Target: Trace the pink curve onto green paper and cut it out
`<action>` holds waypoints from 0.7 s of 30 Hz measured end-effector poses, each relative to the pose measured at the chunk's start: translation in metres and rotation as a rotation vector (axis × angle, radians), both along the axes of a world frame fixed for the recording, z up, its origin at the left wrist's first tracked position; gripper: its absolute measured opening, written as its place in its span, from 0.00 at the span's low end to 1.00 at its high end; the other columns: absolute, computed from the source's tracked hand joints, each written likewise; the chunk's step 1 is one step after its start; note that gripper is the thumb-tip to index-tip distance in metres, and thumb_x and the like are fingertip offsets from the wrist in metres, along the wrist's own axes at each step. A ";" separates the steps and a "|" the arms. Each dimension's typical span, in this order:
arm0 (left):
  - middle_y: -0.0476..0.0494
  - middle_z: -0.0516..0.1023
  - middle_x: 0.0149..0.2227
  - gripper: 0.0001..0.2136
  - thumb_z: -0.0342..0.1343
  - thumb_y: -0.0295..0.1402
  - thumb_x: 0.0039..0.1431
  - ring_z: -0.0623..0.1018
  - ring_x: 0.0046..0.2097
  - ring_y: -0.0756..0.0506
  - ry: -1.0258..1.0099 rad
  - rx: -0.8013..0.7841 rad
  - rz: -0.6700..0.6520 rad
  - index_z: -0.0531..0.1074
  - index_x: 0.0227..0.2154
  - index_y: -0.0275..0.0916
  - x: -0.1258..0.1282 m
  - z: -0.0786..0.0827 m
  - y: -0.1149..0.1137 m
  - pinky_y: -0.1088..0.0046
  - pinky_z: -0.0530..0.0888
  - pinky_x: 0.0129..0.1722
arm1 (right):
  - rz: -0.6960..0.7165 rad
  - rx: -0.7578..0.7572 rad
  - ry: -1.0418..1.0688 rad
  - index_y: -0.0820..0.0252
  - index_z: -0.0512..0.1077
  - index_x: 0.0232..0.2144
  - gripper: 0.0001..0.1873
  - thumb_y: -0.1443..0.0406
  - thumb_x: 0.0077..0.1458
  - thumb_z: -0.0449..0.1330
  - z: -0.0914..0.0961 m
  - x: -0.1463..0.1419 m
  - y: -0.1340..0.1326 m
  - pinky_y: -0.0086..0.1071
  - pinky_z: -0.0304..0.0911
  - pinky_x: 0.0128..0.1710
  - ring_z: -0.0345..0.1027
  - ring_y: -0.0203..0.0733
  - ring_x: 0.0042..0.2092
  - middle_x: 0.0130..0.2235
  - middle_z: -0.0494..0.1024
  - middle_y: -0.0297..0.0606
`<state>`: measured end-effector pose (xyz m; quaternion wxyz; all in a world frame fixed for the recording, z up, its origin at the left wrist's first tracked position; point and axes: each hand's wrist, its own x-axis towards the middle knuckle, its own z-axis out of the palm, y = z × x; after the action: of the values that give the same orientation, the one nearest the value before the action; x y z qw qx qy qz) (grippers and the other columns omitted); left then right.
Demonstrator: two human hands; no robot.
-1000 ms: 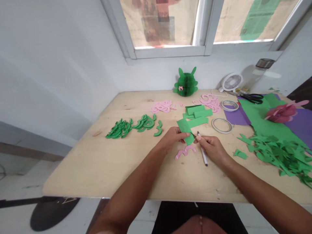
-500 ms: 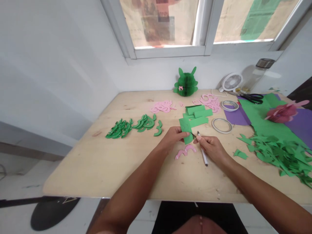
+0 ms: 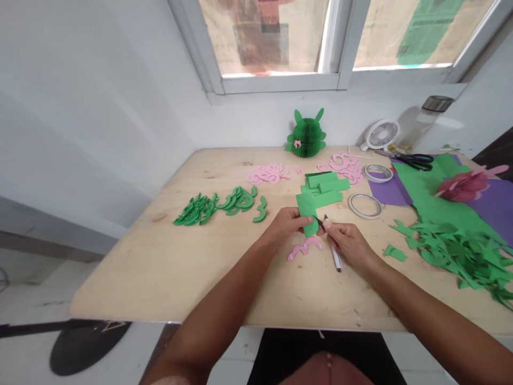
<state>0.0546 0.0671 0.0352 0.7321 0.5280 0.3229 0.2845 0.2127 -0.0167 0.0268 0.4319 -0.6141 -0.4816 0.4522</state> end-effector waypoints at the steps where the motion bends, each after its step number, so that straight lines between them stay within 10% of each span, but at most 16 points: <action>1: 0.42 0.78 0.27 0.12 0.64 0.37 0.41 0.75 0.31 0.46 0.002 0.003 -0.003 0.79 0.28 0.34 0.000 0.000 0.000 0.70 0.70 0.35 | 0.000 0.000 -0.004 0.65 0.75 0.25 0.29 0.44 0.52 0.54 0.000 0.000 0.000 0.28 0.38 0.18 0.43 0.30 0.18 0.15 0.55 0.26; 21: 0.42 0.78 0.27 0.12 0.64 0.36 0.40 0.75 0.31 0.46 0.018 -0.007 0.000 0.79 0.28 0.33 0.000 -0.001 0.002 0.69 0.70 0.35 | 0.009 0.028 -0.059 0.64 0.75 0.23 0.29 0.43 0.51 0.54 0.000 0.002 0.000 0.29 0.37 0.19 0.41 0.31 0.18 0.15 0.51 0.25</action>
<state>0.0543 0.0690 0.0339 0.7309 0.5279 0.3306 0.2788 0.2146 -0.0165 0.0264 0.4240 -0.6188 -0.5030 0.4293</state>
